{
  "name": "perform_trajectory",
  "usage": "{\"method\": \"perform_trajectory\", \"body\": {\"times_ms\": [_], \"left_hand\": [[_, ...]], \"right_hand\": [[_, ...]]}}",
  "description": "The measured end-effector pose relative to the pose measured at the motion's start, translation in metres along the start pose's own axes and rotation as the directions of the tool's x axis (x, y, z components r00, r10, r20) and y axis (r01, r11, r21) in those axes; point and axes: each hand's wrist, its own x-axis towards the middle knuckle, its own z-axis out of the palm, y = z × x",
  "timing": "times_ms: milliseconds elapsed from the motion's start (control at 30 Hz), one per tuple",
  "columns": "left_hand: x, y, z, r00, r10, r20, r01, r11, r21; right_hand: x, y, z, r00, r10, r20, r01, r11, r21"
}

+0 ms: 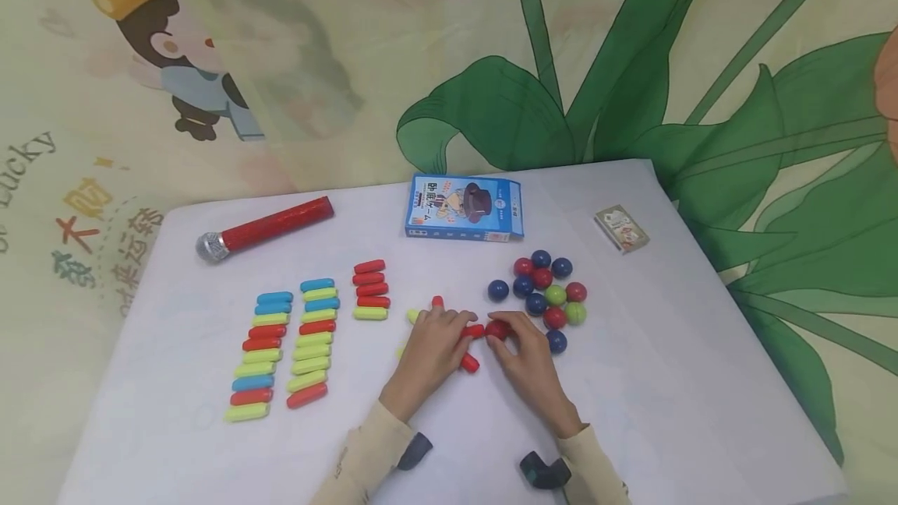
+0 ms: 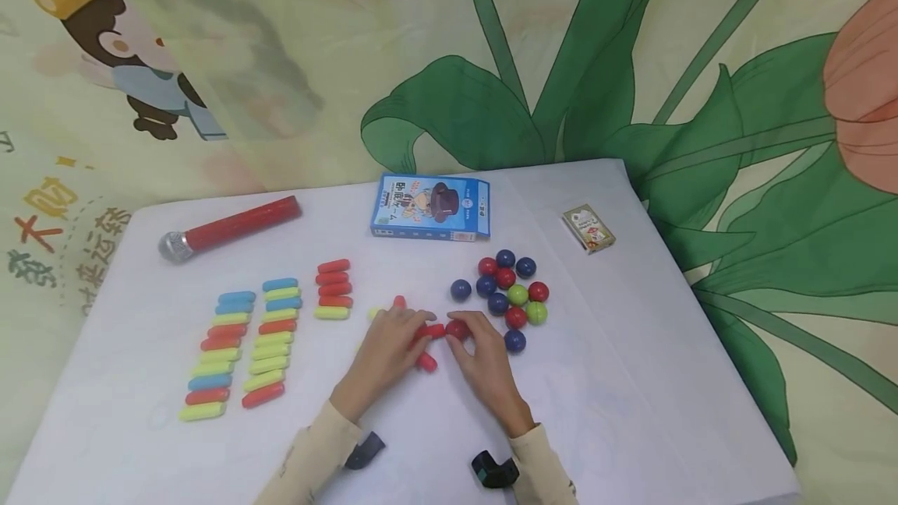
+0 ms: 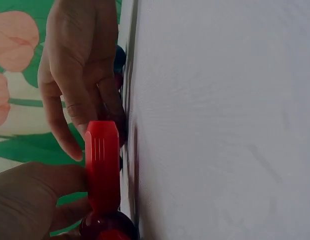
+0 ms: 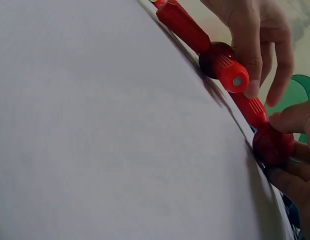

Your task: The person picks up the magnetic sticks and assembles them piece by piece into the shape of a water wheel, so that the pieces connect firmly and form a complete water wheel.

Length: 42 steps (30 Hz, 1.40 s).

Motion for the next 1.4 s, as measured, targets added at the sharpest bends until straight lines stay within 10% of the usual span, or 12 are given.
{"method": "perform_trajectory", "body": {"times_ms": [300, 533, 867, 1100, 1400], "left_hand": [[-0.006, -0.012, -0.005, 0.998, 0.006, 0.068, 0.005, 0.987, -0.160], [-0.005, -0.017, -0.011, 0.992, -0.116, -0.053, 0.109, 0.986, -0.126], [0.005, -0.010, -0.005, 0.952, -0.302, -0.048, 0.304, 0.953, 0.024], [0.002, -0.009, -0.004, 0.973, -0.229, -0.011, 0.226, 0.967, -0.121], [-0.006, -0.018, -0.002, 0.991, -0.136, 0.000, 0.133, 0.966, -0.222]], "right_hand": [[-0.004, -0.001, -0.005, 0.995, -0.073, -0.073, 0.074, 0.997, 0.011], [-0.020, 0.009, -0.037, 0.895, -0.212, -0.392, 0.123, 0.963, -0.239], [-0.030, 0.008, -0.030, 0.980, 0.003, -0.199, -0.050, 0.971, -0.233], [-0.003, -0.005, -0.006, 0.999, 0.048, -0.011, -0.047, 0.996, 0.073], [0.016, -0.006, 0.011, 0.999, 0.038, 0.001, -0.037, 0.983, 0.178]]}}
